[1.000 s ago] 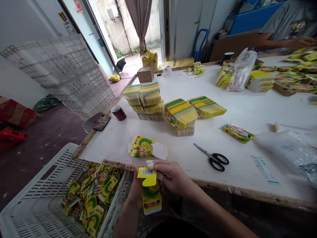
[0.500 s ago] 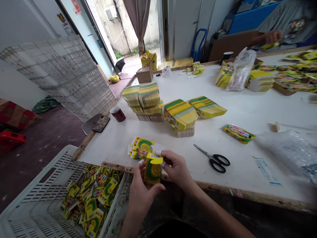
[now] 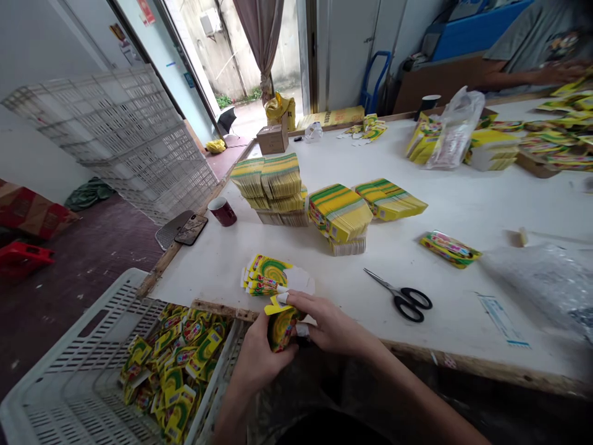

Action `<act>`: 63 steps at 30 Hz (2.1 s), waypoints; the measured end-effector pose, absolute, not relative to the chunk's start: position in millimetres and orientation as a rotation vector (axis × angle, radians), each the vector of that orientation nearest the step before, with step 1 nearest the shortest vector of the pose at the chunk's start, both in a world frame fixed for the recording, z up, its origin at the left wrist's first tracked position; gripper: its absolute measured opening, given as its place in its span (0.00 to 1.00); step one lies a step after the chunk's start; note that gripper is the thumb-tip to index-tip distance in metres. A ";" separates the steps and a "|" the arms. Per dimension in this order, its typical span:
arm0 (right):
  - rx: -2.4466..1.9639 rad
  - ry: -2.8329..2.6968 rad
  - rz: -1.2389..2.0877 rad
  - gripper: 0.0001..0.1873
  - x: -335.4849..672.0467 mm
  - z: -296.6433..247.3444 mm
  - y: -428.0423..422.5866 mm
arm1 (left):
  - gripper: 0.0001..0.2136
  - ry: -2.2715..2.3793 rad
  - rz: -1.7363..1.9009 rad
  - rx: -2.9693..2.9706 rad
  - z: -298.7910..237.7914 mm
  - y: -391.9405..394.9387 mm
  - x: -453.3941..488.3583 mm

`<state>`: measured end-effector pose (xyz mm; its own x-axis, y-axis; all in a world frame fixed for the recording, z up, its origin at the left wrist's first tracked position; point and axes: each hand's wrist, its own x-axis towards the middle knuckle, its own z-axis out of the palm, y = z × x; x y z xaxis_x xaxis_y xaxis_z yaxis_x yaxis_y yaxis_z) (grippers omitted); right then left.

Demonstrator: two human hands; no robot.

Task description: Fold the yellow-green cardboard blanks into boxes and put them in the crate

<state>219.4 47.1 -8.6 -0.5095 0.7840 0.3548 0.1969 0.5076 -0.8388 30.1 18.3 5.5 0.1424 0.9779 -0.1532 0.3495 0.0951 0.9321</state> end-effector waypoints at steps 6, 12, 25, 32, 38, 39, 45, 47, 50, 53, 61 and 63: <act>-0.743 -2.005 1.080 0.26 223.2 3.6 47.8 | 0.31 1.007 0.652 1.182 11.3 19.5 26.7; -0.761 -2.089 1.094 0.18 225.1 18.0 44.1 | 0.24 0.914 0.567 1.124 10.2 18.8 23.0; -0.773 -1.917 1.116 0.20 226.6 12.6 45.4 | 0.36 1.006 0.532 1.238 11.8 17.7 17.6; -0.879 -1.625 1.074 0.20 214.4 7.9 35.4 | 0.35 1.349 0.590 1.592 10.5 13.9 25.1; -1.063 -1.217 1.079 0.07 202.1 1.1 31.9 | 0.39 1.648 0.708 1.797 -1.7 13.0 24.2; -1.071 -1.173 1.049 0.07 201.0 -0.8 32.2 | 0.39 1.666 0.751 1.825 -4.6 12.8 23.4; -1.074 -1.202 0.688 0.10 200.6 -5.3 33.1 | 0.28 1.660 0.930 1.948 -15.8 9.6 22.0; -1.087 -1.197 0.699 0.11 201.3 -5.3 33.1 | 0.28 1.676 0.962 1.969 -16.9 8.6 23.2; -1.097 -1.145 0.809 0.12 201.5 -6.3 33.0 | 0.30 1.689 0.968 2.003 -17.0 7.9 25.2; -1.096 -1.193 0.707 0.12 200.9 -7.7 32.2 | 0.33 1.684 0.921 2.019 -16.2 8.1 26.0; -0.959 -1.850 0.792 0.16 217.6 2.3 37.3 | 0.34 1.618 0.844 1.885 -16.7 10.3 19.8; -0.907 -1.973 0.902 0.16 224.3 7.6 39.4 | 0.34 1.580 0.809 1.872 -15.8 10.3 17.3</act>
<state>224.3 39.4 7.6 -0.4500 0.8241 0.3441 0.2789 0.4957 -0.8225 17.3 10.3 -15.8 0.1256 0.9876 0.0944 0.6537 -0.1540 0.7409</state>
